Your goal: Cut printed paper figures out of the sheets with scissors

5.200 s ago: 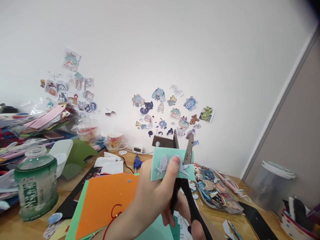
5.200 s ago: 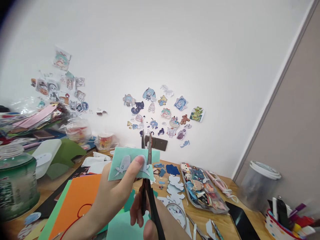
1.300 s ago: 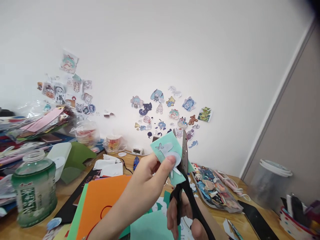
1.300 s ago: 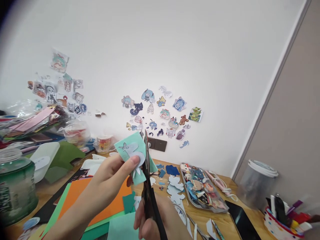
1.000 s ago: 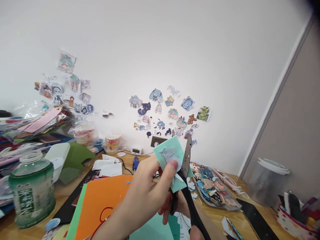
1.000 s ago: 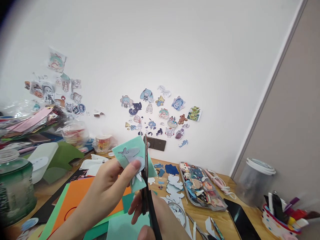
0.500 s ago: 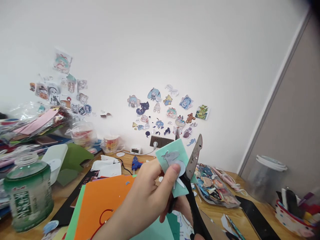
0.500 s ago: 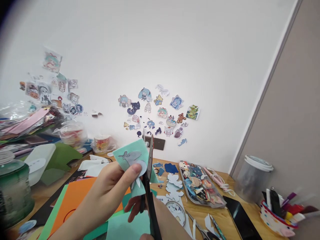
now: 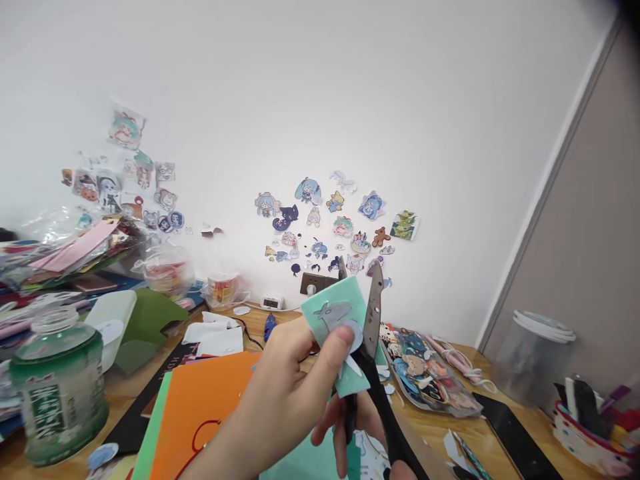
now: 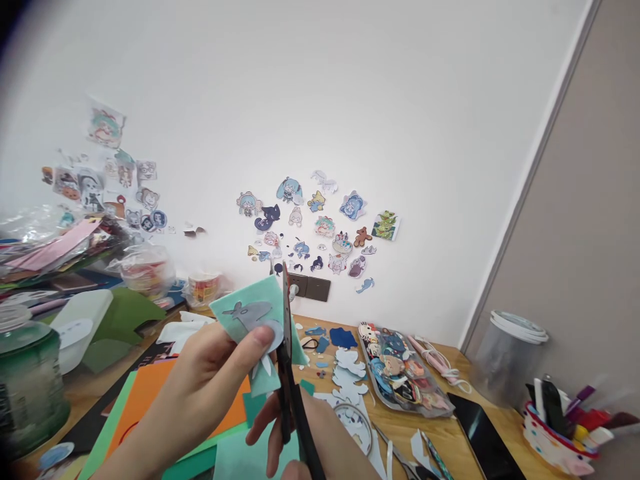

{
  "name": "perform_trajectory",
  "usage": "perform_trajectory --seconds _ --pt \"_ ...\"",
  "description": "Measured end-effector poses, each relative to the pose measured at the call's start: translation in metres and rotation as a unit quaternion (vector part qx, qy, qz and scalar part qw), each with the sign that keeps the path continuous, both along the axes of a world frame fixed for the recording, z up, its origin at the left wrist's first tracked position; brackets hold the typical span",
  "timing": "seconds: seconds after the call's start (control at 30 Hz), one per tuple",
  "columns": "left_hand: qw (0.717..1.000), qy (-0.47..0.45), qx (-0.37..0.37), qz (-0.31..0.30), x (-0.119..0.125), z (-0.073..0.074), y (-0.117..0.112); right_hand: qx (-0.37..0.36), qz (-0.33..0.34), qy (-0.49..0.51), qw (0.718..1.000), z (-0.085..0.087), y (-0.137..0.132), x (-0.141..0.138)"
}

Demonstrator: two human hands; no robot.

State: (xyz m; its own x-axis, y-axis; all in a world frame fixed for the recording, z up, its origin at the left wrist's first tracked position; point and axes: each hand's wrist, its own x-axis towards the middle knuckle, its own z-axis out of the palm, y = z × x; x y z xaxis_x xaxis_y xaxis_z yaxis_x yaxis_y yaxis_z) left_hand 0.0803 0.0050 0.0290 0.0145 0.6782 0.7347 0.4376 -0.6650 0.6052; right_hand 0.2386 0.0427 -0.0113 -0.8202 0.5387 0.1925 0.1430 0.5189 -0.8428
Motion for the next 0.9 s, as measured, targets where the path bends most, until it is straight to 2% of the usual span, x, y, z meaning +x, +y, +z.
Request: perform_trajectory --seconds 0.27,0.57,0.77,0.9 --pt "1.0 0.0 0.002 -0.011 -0.005 0.005 -0.005 -0.034 -0.034 0.015 0.999 -0.008 0.003 0.0" --pt "0.998 0.047 -0.024 0.017 -0.02 0.006 -0.011 -0.037 -0.033 -0.024 0.998 0.008 -0.003 0.009" --pt "0.997 -0.008 -0.067 -0.048 -0.026 0.011 -0.008 -0.067 -0.048 -0.026 0.996 0.003 -0.003 0.011" --pt "0.997 -0.046 -0.057 -0.035 -0.023 0.013 -0.008 -0.082 -0.041 -0.016 0.996 0.0 -0.002 0.009"
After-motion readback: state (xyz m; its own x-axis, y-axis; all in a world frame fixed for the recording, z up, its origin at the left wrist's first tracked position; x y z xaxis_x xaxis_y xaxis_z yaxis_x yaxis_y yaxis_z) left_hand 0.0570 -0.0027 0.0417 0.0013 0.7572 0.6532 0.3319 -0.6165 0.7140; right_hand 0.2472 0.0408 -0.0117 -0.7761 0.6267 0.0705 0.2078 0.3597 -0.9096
